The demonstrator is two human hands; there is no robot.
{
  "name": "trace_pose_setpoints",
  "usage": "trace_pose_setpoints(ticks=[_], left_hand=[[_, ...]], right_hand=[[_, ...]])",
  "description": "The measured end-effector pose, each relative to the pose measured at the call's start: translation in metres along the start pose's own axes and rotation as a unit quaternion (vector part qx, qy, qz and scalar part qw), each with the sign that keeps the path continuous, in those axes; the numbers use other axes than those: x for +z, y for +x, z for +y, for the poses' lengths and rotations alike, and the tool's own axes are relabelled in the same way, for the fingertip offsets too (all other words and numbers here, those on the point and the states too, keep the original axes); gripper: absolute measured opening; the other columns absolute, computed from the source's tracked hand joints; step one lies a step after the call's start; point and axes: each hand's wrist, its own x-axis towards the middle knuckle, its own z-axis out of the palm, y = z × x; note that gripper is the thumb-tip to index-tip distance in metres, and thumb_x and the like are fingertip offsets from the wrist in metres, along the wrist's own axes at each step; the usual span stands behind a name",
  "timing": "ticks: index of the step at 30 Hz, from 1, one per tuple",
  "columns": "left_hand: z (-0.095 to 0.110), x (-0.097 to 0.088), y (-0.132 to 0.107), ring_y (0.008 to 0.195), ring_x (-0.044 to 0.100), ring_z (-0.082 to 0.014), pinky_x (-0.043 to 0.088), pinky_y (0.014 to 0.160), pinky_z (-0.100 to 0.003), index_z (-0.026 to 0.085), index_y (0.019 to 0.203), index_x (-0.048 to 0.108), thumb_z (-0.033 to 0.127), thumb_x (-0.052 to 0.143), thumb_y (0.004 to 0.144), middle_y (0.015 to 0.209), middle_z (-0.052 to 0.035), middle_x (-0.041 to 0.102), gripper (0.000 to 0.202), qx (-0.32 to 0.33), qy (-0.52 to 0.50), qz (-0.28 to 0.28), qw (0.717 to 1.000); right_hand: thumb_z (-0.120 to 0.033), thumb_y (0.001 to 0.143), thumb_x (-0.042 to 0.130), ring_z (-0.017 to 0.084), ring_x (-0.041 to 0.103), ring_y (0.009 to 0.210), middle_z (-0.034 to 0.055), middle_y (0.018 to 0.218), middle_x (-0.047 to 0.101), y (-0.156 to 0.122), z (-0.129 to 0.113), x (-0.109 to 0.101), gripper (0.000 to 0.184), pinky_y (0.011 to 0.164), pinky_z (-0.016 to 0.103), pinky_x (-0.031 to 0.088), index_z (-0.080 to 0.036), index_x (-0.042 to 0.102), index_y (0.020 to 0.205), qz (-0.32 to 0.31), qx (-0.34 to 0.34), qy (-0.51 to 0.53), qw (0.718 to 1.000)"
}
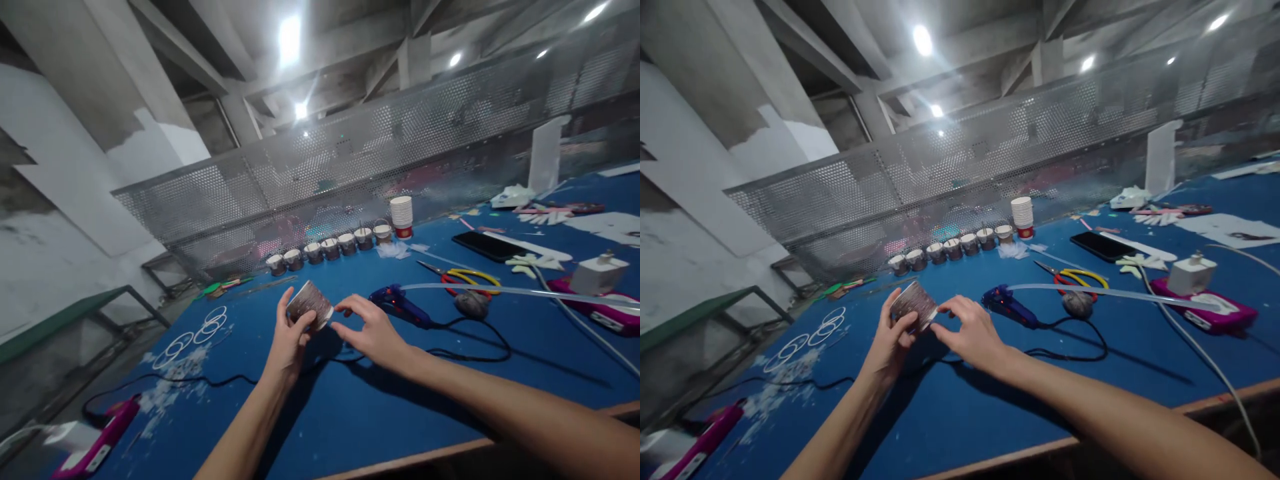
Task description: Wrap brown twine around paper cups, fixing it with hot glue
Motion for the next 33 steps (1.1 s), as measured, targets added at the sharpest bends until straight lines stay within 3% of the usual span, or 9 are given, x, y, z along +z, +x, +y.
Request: trace_pose_setpoints(ticks=[4,9,13,18,33], left_hand=[[-0.008,0.003,0.005,0.100,0.065,-0.0228,0.057,0.071,-0.031,0.032,0.126,0.044,0.031,0.077,0.061,0.111,-0.0043,0.063,0.073,-0.020,0.028,0.004,0.999],[-0.017,0.006,0.012,0.096,0.065,-0.0226,0.058,0.071,-0.033,0.030,0.119,0.048,0.028,0.079,0.058,0.107,-0.0031,0.063,0.069,-0.042,0.020,0.003,0.999],[-0.018,0.008,0.014,0.092,0.065,-0.0220,0.058,0.068,-0.033,0.028,0.117,0.049,0.026,0.080,0.057,0.105,-0.0040,0.062,0.068,-0.052,0.017,0.005,0.998],[-0.017,0.008,0.014,0.092,0.065,-0.0223,0.057,0.068,-0.033,0.028,0.117,0.049,0.027,0.080,0.057,0.106,-0.0036,0.062,0.067,-0.060,0.027,-0.004,0.998],[-0.022,0.006,0.012,0.093,0.062,-0.0194,0.051,0.069,-0.027,0.028,0.124,0.046,0.029,0.078,0.057,0.103,-0.0024,0.064,0.075,-0.023,0.049,-0.005,0.999]], right_hand=[[-0.020,0.082,0.068,0.021,0.061,0.081,0.0049,0.085,0.068,-0.002,0.010,0.003,0.006,0.073,0.033,0.043,-0.021,0.068,0.088,0.038,-0.069,-0.083,0.993],[-0.017,0.085,0.066,0.018,0.058,0.075,0.0022,0.077,0.066,0.000,0.019,0.003,0.009,0.070,0.031,0.037,-0.021,0.069,0.079,0.045,-0.077,-0.127,0.988],[-0.021,0.083,0.069,0.018,0.057,0.076,0.0026,0.079,0.068,0.000,0.021,0.001,0.001,0.070,0.031,0.036,-0.020,0.070,0.084,0.035,-0.079,-0.141,0.986],[-0.018,0.088,0.064,0.017,0.056,0.074,0.0025,0.078,0.067,-0.002,0.021,0.001,0.008,0.070,0.031,0.034,-0.021,0.069,0.081,0.031,-0.096,-0.168,0.981],[-0.013,0.083,0.063,0.016,0.056,0.071,0.0000,0.071,0.065,-0.002,0.020,0.007,0.015,0.071,0.031,0.033,-0.020,0.061,0.070,0.031,-0.042,-0.159,0.986]])
